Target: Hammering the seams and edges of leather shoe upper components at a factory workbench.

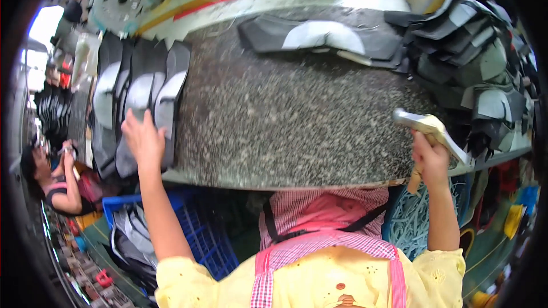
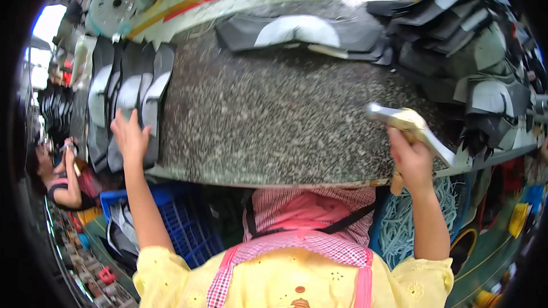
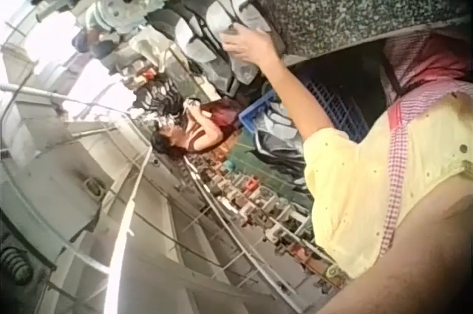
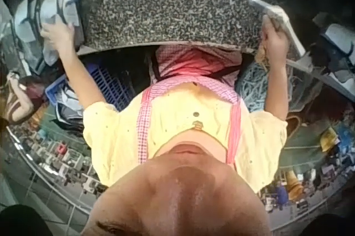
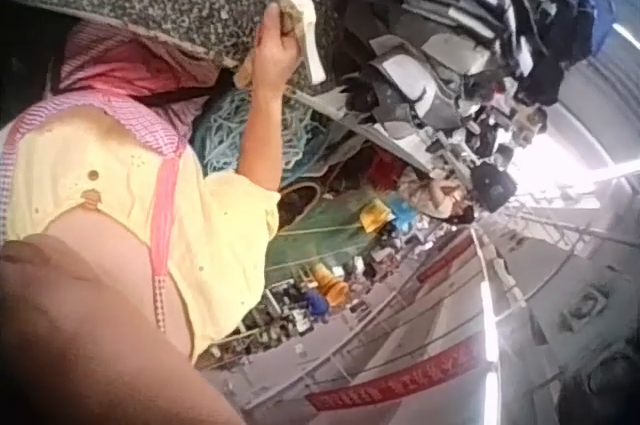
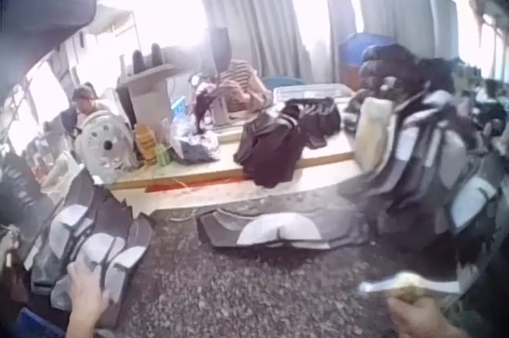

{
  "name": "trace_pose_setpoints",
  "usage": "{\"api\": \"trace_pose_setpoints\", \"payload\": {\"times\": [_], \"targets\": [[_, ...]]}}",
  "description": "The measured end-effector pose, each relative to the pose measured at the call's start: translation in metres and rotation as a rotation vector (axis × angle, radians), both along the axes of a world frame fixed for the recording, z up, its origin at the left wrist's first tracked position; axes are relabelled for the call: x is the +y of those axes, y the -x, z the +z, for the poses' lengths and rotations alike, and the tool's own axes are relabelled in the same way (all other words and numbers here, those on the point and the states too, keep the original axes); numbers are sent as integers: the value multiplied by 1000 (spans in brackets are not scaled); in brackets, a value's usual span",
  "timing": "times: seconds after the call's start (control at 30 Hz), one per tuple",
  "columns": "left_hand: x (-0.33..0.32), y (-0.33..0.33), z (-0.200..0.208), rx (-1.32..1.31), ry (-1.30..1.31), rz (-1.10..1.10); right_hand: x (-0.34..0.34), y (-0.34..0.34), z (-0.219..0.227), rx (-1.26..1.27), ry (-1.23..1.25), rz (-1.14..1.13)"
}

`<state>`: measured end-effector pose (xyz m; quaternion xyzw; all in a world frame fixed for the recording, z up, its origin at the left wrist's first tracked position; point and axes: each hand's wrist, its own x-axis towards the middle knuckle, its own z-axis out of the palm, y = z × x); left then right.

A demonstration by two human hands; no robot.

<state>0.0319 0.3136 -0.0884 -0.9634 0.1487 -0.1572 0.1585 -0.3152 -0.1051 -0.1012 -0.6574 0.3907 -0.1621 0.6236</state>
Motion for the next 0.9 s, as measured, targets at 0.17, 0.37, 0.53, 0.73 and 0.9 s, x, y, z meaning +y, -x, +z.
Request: {"api": "trace_pose_setpoints", "payload": {"times": [0.17, 0.37, 0.53, 0.73, 0.9], "targets": [[-170, 41, 10, 9, 457, -720, -16, -48, 10, -41, -59, 304], [-374, 68, -2, 327, 457, -1126, -42, -82, -1, -149, 413, 257], [-431, 68, -11, 454, 205, -1064, -68, -77, 12, 80, 593, 114], [-434, 56, -24, 581, 572, -1223, -91, -86, -13, -46, 493, 34], [-396, 65, -24, 266, 775, -1465, -94, -96, -9, -212, 422, -37]]}}
